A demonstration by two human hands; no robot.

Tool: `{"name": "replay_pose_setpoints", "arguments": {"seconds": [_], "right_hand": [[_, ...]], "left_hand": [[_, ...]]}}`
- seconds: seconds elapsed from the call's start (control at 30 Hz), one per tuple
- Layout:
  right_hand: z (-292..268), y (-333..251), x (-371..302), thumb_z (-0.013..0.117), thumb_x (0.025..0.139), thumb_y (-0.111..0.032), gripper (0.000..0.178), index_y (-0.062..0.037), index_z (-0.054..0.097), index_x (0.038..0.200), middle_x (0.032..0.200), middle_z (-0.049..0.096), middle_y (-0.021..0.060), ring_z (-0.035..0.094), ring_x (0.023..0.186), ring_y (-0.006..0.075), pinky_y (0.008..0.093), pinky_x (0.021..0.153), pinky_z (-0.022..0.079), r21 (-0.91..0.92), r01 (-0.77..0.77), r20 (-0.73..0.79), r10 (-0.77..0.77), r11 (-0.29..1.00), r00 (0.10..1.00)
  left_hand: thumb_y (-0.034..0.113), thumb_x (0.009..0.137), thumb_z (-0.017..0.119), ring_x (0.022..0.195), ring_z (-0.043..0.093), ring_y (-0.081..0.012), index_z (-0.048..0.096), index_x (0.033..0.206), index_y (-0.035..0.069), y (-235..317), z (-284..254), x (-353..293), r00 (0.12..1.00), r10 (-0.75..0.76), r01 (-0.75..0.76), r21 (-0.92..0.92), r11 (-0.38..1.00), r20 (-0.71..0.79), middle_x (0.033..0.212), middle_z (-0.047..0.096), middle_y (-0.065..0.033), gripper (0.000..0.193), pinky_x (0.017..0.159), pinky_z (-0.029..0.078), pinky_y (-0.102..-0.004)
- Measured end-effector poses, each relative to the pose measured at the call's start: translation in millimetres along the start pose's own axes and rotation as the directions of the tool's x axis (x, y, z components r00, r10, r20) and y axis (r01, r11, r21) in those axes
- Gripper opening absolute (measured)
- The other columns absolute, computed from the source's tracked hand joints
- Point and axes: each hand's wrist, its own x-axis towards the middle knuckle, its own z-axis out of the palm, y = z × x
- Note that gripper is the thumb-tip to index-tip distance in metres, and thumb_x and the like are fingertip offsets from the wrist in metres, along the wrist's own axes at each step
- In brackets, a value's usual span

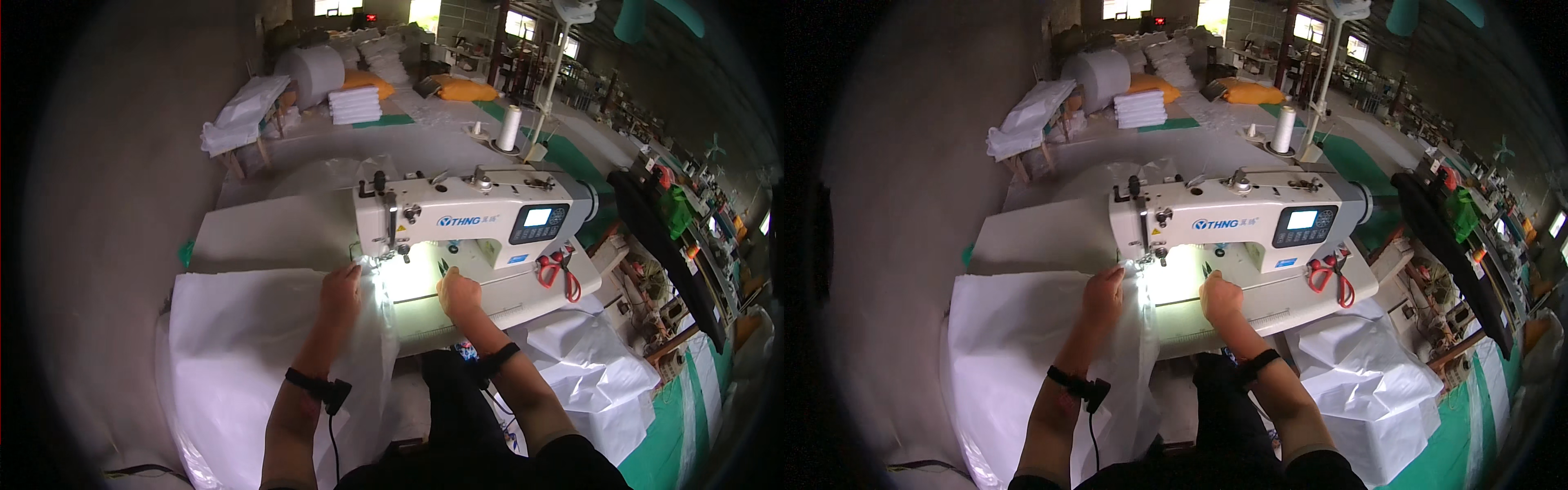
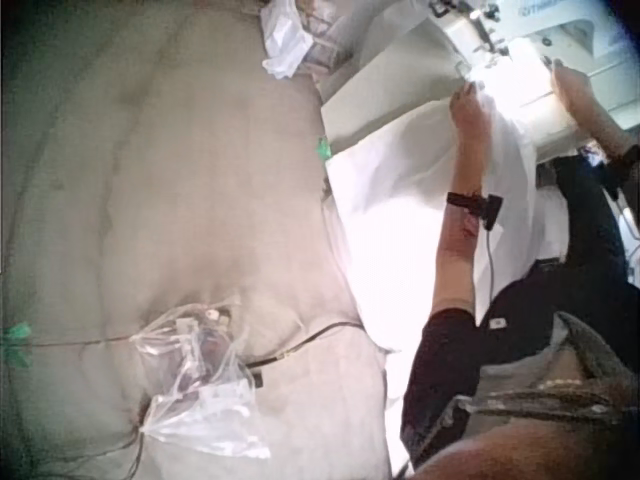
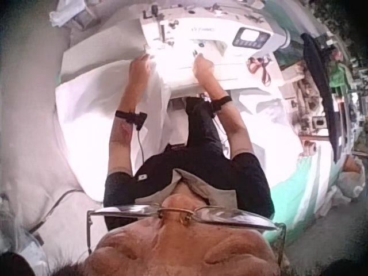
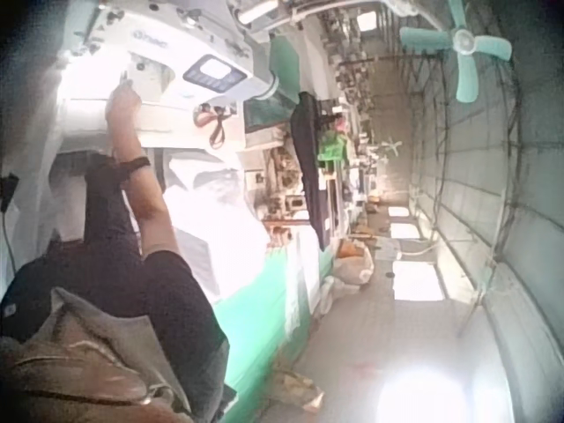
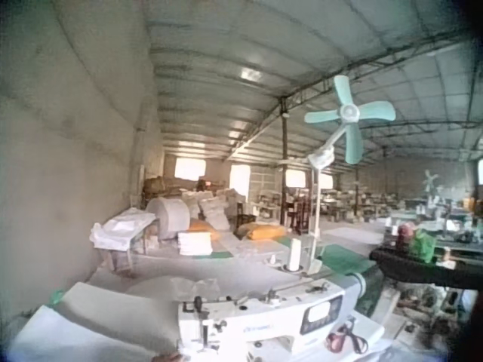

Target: Sewing together large white plastic/vinyl sheets using an industrial sewing machine.

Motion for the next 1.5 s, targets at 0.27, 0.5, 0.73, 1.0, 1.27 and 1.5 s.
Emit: {"name": "replay_pose_setpoints", "arguments": {"seconds": [0.27,0.5,0.73,1.0,1.27,1.5], "right_hand": [[13.9,41.5,43.5,0.050,0.087,-0.036,0.036,-0.0008,0.057,0.091,0.077,0.067,0.0164,0.067,0.070,0.0300,0.0382,0.066,0.052,0.062,0.040,-0.032,-0.038,0.997,0.999],[-13.0,37.1,-1.0,0.059,0.077,-0.024,0.030,-0.0023,0.057,0.097,0.081,0.063,0.0082,0.064,0.076,0.0224,0.0303,0.056,0.050,-0.053,0.064,-0.202,-0.074,0.997,0.977],[24.2,-13.7,-156.3,0.053,0.079,-0.018,0.020,-0.0004,0.055,0.089,0.084,0.060,0.0211,0.061,0.082,0.0370,0.0458,0.067,0.048,0.743,0.383,0.349,-0.806,0.549,0.479],[28.7,-154.4,-157.4,0.053,0.080,-0.020,0.032,0.0023,0.059,0.101,0.106,0.059,0.0229,0.056,0.101,0.0372,0.0437,0.085,0.045,0.788,0.490,0.019,-0.811,0.372,0.585],[-8.0,-252.2,-96.5,0.053,0.080,-0.021,0.033,0.0012,0.058,0.104,0.110,0.057,0.0232,0.053,0.107,0.0366,0.0441,0.090,0.041,0.919,0.357,-0.180,-0.630,0.166,0.755],[-14.1,-273.6,-67.1,0.054,0.080,-0.021,0.035,0.0002,0.057,0.107,0.113,0.055,0.0233,0.049,0.111,0.0361,0.0445,0.094,0.038,0.892,0.449,-0.362,-0.524,0.045,0.771]], "left_hand": [[0.028,0.077,0.058,0.114,0.048,-0.0315,0.065,0.102,0.014,-26.2,49.0,24.5,0.992,-0.002,-0.047,0.387,0.921,0.126,0.112,0.060,0.0007,0.029,0.092,0.034,-0.0571],[0.035,0.080,0.060,0.124,0.038,-0.0394,0.051,0.121,0.003,-0.9,-15.3,-10.3,0.995,0.007,-0.038,0.323,0.946,0.097,0.126,0.050,-0.0161,0.053,0.097,0.028,-0.0586],[0.028,0.083,0.060,0.117,0.045,-0.0371,0.048,0.124,0.002,35.1,-157.5,-152.8,0.874,-0.346,0.317,0.141,0.938,0.340,0.122,0.052,-0.0193,0.050,0.097,0.035,-0.0485],[0.030,0.089,0.057,0.114,0.047,-0.0396,0.050,0.125,0.000,83.8,-210.6,-205.0,0.923,-0.383,0.377,0.235,0.896,-0.021,0.122,0.052,-0.0247,0.048,0.098,0.039,-0.0440],[0.025,0.089,0.056,0.120,0.038,-0.0496,0.038,0.136,0.006,-38.9,-194.9,-193.4,0.829,-0.553,0.533,0.186,0.825,0.081,0.140,0.031,-0.0275,0.053,0.097,0.035,-0.0519],[0.033,0.089,0.051,0.126,0.040,-0.0316,0.045,0.130,0.007,-164.8,-161.6,-131.1,0.838,-0.532,0.429,0.457,0.779,0.122,0.123,0.054,-0.0145,0.049,0.101,0.026,-0.0567]]}}
